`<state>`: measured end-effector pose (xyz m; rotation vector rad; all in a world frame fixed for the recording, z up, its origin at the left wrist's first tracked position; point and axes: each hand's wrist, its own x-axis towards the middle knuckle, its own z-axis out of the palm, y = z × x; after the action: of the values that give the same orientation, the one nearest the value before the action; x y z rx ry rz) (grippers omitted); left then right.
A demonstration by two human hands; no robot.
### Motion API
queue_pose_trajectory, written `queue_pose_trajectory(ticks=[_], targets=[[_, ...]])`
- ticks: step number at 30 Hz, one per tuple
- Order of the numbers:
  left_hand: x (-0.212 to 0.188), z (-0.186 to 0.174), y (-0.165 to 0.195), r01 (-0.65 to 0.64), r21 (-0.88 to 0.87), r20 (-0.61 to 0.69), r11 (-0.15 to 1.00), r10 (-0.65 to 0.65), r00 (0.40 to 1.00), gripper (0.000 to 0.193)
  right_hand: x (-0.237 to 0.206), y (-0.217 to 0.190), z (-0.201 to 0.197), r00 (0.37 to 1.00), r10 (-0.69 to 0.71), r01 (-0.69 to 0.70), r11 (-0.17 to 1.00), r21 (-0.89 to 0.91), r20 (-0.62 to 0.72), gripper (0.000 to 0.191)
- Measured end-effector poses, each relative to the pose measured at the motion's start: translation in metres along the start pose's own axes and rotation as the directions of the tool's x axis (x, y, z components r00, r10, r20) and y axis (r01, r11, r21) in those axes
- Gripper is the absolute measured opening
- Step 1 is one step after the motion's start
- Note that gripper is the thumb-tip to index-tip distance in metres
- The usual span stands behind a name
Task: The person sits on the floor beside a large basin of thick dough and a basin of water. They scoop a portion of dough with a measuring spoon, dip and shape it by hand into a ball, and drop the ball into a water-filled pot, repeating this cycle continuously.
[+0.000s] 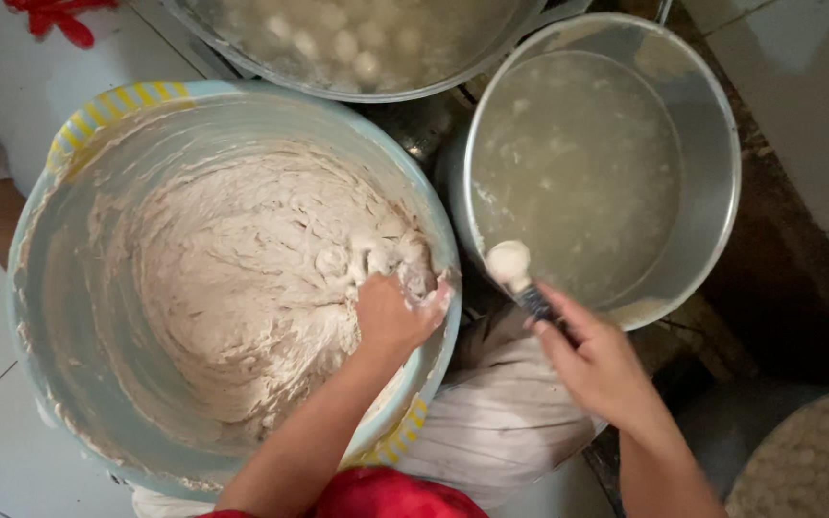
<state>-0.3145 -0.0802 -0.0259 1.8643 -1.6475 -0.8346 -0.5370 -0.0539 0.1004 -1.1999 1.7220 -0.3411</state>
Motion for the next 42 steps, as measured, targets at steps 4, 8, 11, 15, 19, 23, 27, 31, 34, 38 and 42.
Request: queue_pose_trajectory(ticks=[4,8,11,15,19,23,27,31,34,38,42], targets=[[-0.007,0.002,-0.007,-0.016,-0.216,0.053,0.976,0.028,0.998,0.032,0.011,-0.005,-0.017,0.926,-0.328,0.249,0.902,-0.354,-0.186,0.046],[-0.009,0.006,-0.013,-0.074,-0.394,-0.055,0.916,0.057,0.997,0.022,0.019,-0.002,-0.023,0.934,-0.228,0.126,0.931,-0.342,-0.275,0.043],[-0.012,0.012,-0.014,0.029,-0.459,0.101,0.888,0.019,0.995,0.024,0.013,0.004,-0.013,0.972,-0.011,-0.018,0.992,-0.123,-0.236,0.045],[-0.016,0.022,-0.005,-0.22,-0.287,-0.049,0.932,0.215,0.975,0.026,-0.005,0.004,0.009,0.999,0.006,-0.007,0.999,0.037,0.038,0.056],[-0.012,0.017,0.0,-0.238,-0.332,-0.041,0.913,0.238,0.97,0.017,-0.014,-0.01,0.03,0.973,-0.224,0.23,0.965,-0.127,0.058,0.049],[-0.01,0.013,0.0,-0.049,-0.366,0.116,0.929,0.098,0.988,0.024,-0.007,-0.018,0.035,0.957,-0.203,0.202,0.979,0.028,0.206,0.049],[0.001,0.01,-0.009,0.007,-0.146,0.224,0.989,0.026,0.974,0.023,0.01,-0.012,0.034,0.939,-0.004,-0.069,0.977,0.2,0.345,0.049],[0.053,-0.019,-0.044,-0.1,0.242,0.189,0.965,0.054,0.98,0.072,0.025,-0.004,0.023,0.947,0.03,-0.115,0.961,0.252,0.319,0.049],[0.098,-0.053,-0.075,0.115,0.317,0.034,0.941,-0.133,0.991,0.079,0.039,-0.001,0.004,0.967,0.07,-0.125,0.968,0.217,0.244,0.048],[0.118,-0.07,-0.078,0.157,0.417,-0.054,0.895,-0.148,0.987,0.086,0.072,0.005,-0.016,0.987,0.102,-0.125,0.972,0.198,0.124,0.049],[0.088,-0.055,-0.065,0.254,0.338,0.201,0.906,-0.333,0.921,0.069,0.1,0.01,-0.024,0.952,-0.264,0.207,0.929,-0.307,-0.157,0.052]])
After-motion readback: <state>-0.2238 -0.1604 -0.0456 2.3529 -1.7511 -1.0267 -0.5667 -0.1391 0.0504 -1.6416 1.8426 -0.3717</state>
